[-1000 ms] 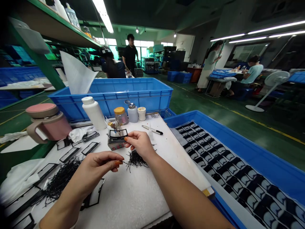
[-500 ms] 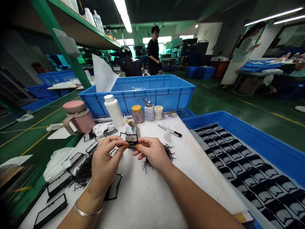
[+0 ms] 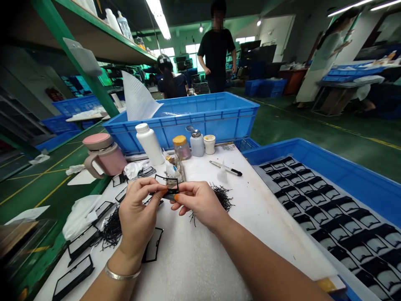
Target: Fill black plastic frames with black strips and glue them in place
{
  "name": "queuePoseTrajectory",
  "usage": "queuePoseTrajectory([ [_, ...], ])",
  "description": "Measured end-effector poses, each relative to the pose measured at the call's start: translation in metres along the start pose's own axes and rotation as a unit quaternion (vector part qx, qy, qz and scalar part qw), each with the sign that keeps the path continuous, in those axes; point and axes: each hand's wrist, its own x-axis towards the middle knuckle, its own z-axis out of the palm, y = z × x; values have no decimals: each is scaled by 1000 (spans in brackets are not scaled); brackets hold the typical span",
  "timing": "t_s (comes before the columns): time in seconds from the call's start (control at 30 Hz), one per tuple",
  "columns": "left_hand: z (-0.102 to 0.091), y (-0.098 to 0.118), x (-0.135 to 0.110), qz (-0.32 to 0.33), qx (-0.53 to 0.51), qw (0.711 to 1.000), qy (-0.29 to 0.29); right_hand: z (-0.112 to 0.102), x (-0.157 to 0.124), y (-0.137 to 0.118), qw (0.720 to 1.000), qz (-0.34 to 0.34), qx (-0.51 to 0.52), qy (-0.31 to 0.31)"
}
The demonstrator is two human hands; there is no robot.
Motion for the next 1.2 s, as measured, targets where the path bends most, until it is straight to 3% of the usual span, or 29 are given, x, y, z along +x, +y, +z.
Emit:
queuePoseTrajectory([
  [0.6,0,1,1,33,18,999,15,0,0,2,1000,-21,4,-2],
  [0.97,0,-5,0,49,-8,999,-1,3,0,9,997,-48,-29,44],
  [1.07,3,-8,-2,17,-40,999,-1,3,1,9,996,-53,-43,55],
  [1.2,9,-9,-3,-117,-133,984,5,2,1,6,993,-68,-66,68],
])
